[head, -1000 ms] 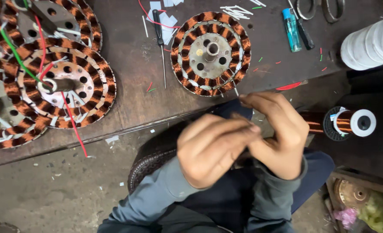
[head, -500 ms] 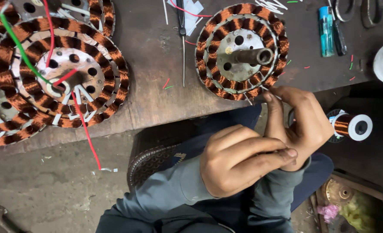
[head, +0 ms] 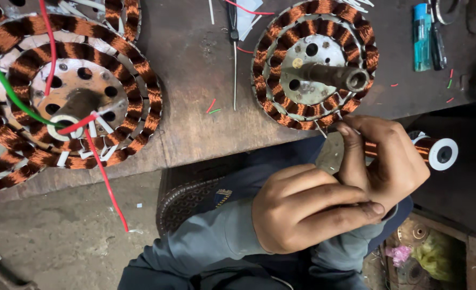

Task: The person assembles electrical components by inserting small white plastic pieces into slots on a circular copper-wound stator. They use scissors to trim excess material and handle multiple stators on a cluttered workbench.

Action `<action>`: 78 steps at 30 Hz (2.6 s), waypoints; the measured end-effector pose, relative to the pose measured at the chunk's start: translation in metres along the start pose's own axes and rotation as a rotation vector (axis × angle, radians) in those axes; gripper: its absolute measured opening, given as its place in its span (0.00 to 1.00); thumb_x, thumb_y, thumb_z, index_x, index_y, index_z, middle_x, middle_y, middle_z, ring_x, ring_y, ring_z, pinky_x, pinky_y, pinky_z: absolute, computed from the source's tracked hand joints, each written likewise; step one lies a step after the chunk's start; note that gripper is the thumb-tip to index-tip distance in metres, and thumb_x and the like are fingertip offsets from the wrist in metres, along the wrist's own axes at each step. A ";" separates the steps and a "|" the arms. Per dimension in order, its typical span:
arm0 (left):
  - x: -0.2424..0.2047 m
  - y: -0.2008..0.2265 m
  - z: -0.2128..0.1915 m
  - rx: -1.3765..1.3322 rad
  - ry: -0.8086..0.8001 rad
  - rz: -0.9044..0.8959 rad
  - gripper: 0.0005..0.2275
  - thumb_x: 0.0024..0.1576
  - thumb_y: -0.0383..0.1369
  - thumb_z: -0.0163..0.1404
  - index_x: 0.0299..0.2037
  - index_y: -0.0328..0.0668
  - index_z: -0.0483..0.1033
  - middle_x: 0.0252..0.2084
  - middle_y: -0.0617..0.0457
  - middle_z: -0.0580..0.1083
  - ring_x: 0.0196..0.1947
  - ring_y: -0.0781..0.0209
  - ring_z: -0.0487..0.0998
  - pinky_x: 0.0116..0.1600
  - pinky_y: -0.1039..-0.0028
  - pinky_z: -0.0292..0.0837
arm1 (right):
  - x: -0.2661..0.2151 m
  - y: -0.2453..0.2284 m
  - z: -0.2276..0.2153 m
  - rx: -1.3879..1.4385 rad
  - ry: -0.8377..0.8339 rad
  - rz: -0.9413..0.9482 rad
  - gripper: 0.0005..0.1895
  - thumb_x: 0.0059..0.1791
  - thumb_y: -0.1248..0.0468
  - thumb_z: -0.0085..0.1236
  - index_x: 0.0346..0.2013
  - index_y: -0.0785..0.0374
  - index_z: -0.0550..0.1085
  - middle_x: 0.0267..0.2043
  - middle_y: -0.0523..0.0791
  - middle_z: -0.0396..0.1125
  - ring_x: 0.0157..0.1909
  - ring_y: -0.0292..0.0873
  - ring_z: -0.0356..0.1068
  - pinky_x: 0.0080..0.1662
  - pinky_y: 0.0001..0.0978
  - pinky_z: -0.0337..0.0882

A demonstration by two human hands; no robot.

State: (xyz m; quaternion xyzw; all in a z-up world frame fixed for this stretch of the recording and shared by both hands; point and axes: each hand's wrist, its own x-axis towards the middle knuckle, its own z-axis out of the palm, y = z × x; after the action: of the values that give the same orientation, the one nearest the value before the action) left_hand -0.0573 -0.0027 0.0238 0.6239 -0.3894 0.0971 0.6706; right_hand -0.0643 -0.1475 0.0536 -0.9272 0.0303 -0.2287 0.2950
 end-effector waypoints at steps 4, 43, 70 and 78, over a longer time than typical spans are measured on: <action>0.001 -0.004 -0.001 0.002 0.009 0.014 0.10 0.61 0.28 0.58 0.52 0.40 0.80 0.49 0.50 0.78 0.41 0.57 0.79 0.41 0.71 0.75 | -0.001 0.013 0.004 -0.048 -0.010 -0.127 0.06 0.56 0.81 0.65 0.41 0.74 0.75 0.39 0.52 0.73 0.39 0.41 0.76 0.41 0.26 0.74; 0.003 -0.041 -0.027 0.566 -0.052 -0.110 0.10 0.65 0.30 0.52 0.55 0.39 0.80 0.59 0.53 0.76 0.63 0.58 0.74 0.72 0.59 0.59 | -0.001 0.028 -0.009 0.006 -0.132 -0.083 0.07 0.54 0.81 0.64 0.43 0.75 0.74 0.41 0.53 0.73 0.42 0.44 0.75 0.46 0.26 0.74; 0.004 -0.041 -0.025 0.598 -0.058 -0.117 0.11 0.66 0.30 0.51 0.57 0.41 0.80 0.60 0.54 0.75 0.62 0.59 0.75 0.72 0.59 0.58 | 0.004 0.022 -0.007 -0.031 -0.144 -0.166 0.10 0.50 0.82 0.64 0.43 0.74 0.75 0.42 0.53 0.72 0.45 0.47 0.76 0.49 0.30 0.74; 0.005 -0.042 -0.022 0.613 -0.060 -0.100 0.11 0.66 0.29 0.51 0.56 0.41 0.80 0.60 0.55 0.75 0.63 0.60 0.75 0.72 0.60 0.58 | 0.006 0.021 -0.005 -0.064 -0.133 -0.107 0.09 0.51 0.80 0.65 0.43 0.74 0.76 0.42 0.53 0.73 0.41 0.44 0.75 0.44 0.27 0.73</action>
State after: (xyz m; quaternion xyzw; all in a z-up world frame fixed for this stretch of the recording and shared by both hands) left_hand -0.0194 0.0075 -0.0031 0.8179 -0.3305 0.1584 0.4435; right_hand -0.0593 -0.1684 0.0480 -0.9496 -0.0318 -0.1808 0.2539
